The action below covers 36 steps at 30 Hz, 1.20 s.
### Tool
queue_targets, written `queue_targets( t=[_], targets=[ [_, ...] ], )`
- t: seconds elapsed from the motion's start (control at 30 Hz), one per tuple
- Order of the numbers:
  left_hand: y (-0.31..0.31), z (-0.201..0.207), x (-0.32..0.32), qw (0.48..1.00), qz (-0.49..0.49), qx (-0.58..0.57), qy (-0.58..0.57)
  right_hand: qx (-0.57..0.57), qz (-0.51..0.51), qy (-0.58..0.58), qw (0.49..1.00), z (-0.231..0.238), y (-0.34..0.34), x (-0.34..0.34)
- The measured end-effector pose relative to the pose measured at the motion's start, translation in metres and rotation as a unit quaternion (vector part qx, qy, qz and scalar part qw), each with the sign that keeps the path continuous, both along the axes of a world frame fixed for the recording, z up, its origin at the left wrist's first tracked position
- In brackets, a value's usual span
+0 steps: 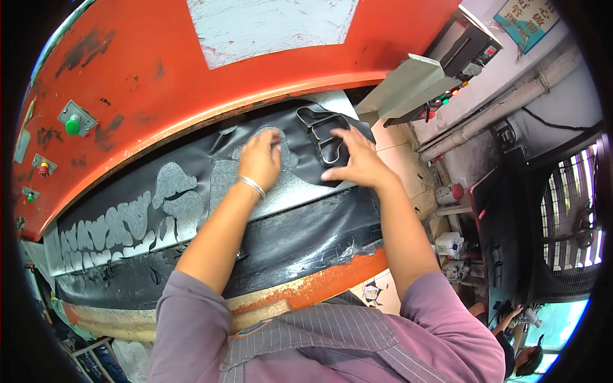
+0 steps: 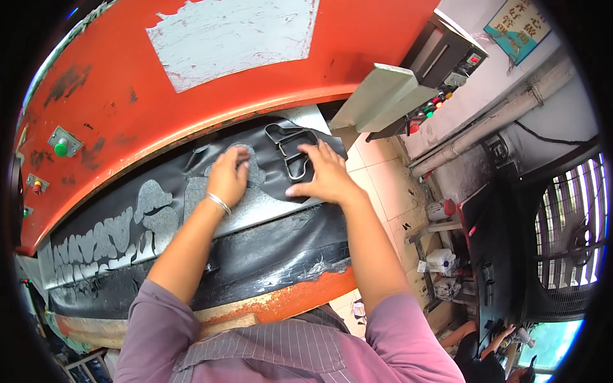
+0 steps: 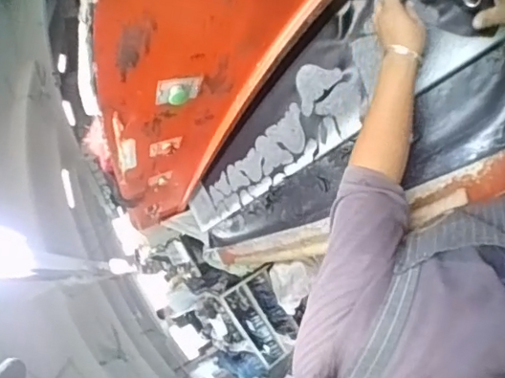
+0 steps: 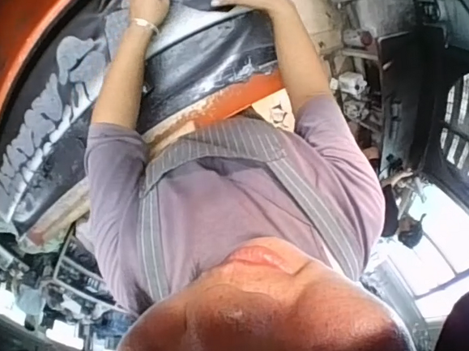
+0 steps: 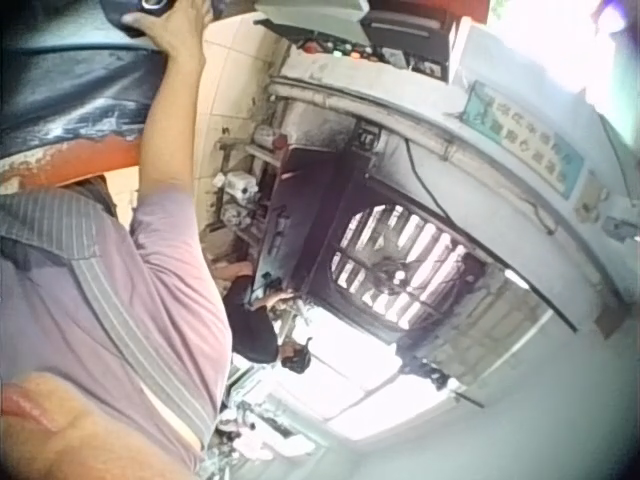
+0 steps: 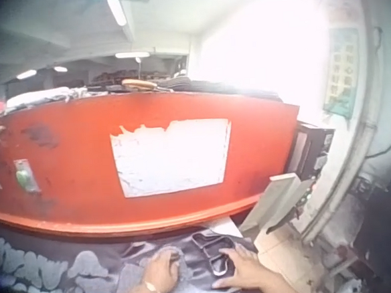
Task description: Using a hydraulic clicker press and metal dies to cut shoe components from a sheet of leather.
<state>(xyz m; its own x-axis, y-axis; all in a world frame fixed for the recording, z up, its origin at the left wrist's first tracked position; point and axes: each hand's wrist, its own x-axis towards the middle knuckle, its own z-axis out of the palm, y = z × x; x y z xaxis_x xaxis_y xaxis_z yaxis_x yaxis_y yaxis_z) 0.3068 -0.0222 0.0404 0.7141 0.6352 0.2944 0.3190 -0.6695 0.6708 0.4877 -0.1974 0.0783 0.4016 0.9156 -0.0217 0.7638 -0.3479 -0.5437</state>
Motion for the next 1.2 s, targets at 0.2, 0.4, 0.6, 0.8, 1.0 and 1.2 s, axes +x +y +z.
queue_targets(
  t=[0.2,0.4,0.6,0.8,1.0,1.2],
  targets=[
    [-0.023,-0.001,-0.004,0.998,-0.044,0.033,0.031,0.155,-0.066,-0.093,0.981,-0.022,0.001,-0.024],
    [-0.026,0.002,-0.004,0.997,-0.053,0.033,0.044,0.187,-0.055,-0.108,0.975,-0.030,-0.005,-0.054],
    [-0.022,-0.002,0.000,0.997,-0.067,0.022,0.035,0.215,-0.055,-0.163,0.961,-0.039,-0.007,-0.056],
    [-0.018,0.001,0.005,0.996,-0.075,0.024,0.038,0.222,-0.065,-0.209,0.950,-0.044,0.001,-0.056],
    [-0.017,0.002,0.000,0.997,-0.062,0.001,0.052,0.195,-0.062,-0.232,0.951,-0.050,0.003,-0.061],
    [0.003,0.036,-0.128,0.989,-0.053,-0.060,-0.125,0.114,-0.150,-0.173,0.967,-0.017,-0.010,-0.099]
  ],
)
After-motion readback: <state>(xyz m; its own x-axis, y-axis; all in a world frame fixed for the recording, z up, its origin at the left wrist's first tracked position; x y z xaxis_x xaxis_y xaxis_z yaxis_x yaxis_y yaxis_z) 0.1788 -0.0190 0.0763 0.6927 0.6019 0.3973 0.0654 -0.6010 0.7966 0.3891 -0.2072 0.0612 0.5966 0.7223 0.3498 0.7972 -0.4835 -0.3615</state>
